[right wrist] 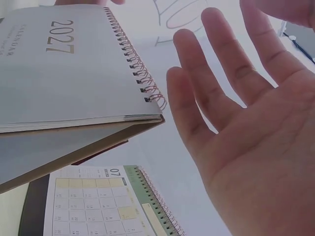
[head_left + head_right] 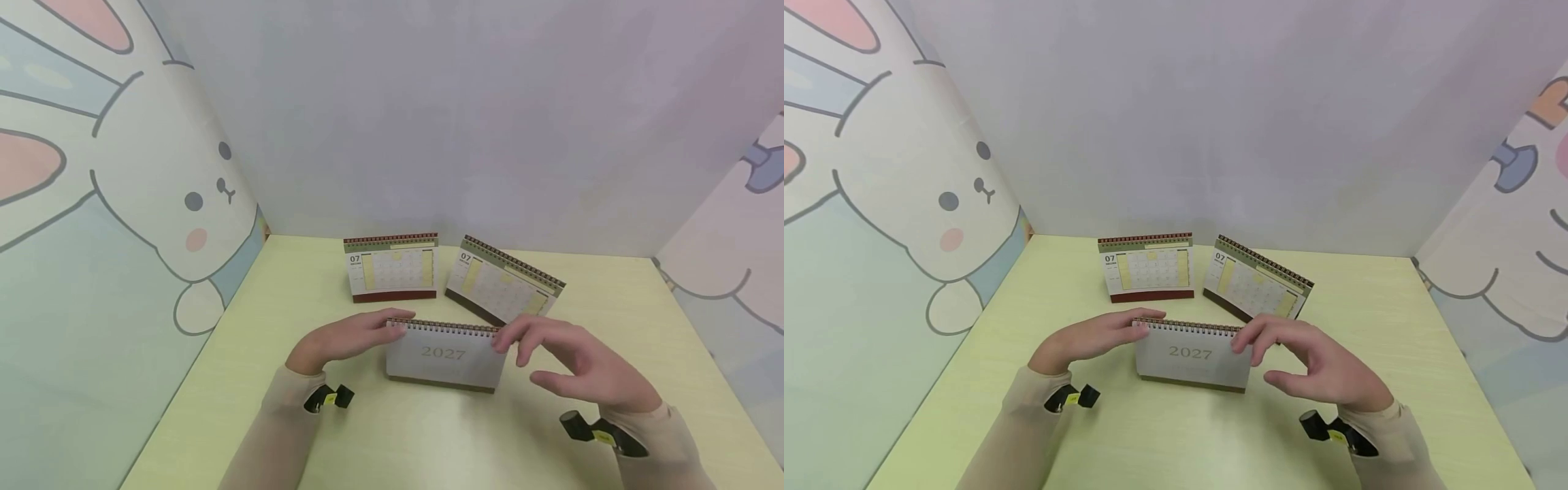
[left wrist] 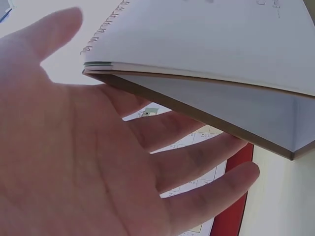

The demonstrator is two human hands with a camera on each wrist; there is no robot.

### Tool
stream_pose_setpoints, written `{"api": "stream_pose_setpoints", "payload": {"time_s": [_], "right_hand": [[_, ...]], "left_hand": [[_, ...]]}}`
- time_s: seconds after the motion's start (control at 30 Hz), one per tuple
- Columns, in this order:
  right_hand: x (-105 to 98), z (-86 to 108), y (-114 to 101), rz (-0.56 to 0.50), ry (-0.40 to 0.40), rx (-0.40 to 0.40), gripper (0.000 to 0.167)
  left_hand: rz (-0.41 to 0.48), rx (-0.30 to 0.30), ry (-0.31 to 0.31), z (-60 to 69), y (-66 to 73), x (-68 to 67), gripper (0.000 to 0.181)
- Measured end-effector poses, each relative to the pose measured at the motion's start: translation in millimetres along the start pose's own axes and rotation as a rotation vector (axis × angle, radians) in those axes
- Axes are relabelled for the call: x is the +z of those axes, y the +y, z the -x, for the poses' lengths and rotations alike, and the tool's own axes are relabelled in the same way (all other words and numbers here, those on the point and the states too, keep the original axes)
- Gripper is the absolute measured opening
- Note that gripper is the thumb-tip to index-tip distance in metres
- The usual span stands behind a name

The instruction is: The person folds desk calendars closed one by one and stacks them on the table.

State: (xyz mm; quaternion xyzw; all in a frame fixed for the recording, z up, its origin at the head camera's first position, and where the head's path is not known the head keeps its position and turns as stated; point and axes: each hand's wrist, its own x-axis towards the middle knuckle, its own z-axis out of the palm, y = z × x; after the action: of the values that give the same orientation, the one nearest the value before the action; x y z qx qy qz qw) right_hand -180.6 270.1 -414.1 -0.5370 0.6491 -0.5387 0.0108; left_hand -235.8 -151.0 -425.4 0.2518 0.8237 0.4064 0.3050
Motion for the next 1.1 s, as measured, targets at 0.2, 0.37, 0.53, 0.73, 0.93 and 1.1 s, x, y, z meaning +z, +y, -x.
{"api": "stream_pose_setpoints", "payload": {"time_s": [0.2,0.37,0.53,0.73,0.93,1.1], "right_hand": [[1.9,-0.3,-0.7,-0.014,0.041,0.032,0.056],[4.0,-5.6,-6.3,0.076,0.161,0.171,0.055],[5.0,-10.8,-7.1,0.208,0.295,0.343,0.054],[5.3,-11.5,-2.1,0.239,0.290,0.369,0.057],[5.9,-9.6,1.8,0.249,0.276,0.386,0.060],[7.5,-10.1,2.5,0.278,0.260,0.382,0.059]], "left_hand": [[-0.038,0.076,0.030,-0.3,1.9,-0.4,0.067],[-0.024,0.096,0.104,0.1,3.2,-0.5,0.069],[-0.017,0.121,0.150,-2.4,0.9,-0.5,0.065],[-0.019,0.131,0.170,-4.7,-1.5,-0.1,0.049],[-0.057,0.116,0.175,-5.3,-0.2,0.2,0.039],[-0.074,0.116,0.185,-4.8,1.9,0.7,0.035]]}}
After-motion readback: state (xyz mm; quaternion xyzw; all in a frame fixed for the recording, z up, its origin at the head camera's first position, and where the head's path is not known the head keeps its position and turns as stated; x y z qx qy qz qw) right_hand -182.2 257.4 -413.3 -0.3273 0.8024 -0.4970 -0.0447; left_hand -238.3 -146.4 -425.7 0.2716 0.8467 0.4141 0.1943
